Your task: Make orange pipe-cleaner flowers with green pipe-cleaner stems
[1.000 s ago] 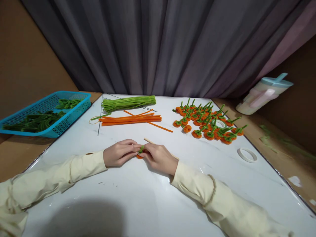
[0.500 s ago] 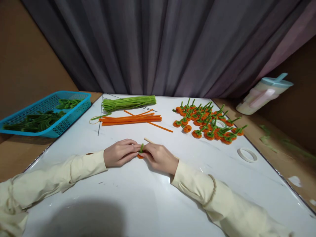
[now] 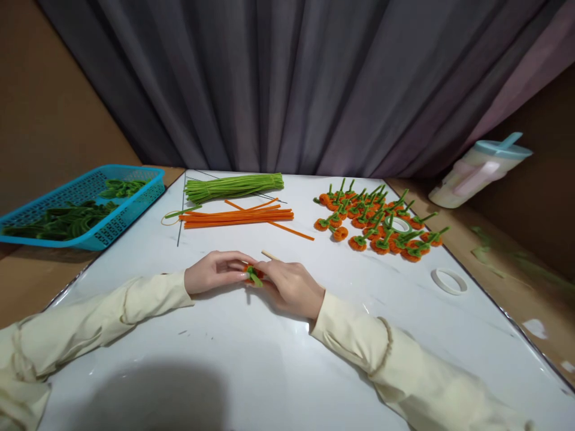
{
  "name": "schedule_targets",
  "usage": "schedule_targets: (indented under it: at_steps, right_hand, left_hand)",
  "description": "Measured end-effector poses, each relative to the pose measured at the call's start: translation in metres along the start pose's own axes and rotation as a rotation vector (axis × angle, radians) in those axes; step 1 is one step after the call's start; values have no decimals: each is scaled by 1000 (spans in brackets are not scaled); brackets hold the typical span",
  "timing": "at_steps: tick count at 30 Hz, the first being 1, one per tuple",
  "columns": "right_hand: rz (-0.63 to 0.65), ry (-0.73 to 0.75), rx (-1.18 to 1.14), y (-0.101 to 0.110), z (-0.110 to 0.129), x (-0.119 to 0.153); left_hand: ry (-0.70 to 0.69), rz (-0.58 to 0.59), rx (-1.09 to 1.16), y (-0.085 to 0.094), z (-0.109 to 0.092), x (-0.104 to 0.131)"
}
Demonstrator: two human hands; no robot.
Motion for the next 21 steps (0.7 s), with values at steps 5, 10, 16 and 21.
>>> schedule_targets:
  at_steps: [5, 10, 16, 21]
  right_hand:
    - [-16, -57, -44, 0, 1, -1]
    - [-18, -79, -56, 0, 0, 0]
    - [-63, -11, -50, 2, 1, -1]
    - [-25, -21, -64, -1, 1, -1]
  left_hand:
    - [57, -31, 55, 4, -4, -3]
    - [57, -35, 58, 5, -4, -4]
    - [72, -33, 71, 1, -3, -4]
    - [71, -56, 0, -2, 1, -3]
Point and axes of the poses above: each hand's wrist, its own x-axis away from the middle knuckle, its own y-axis out of the back of the hand, z = x × y, the point moved 1 cm from there along -x, towards the middle knuckle, and after that the axes turned 11 degrees about -y, right-handed, at the moved point
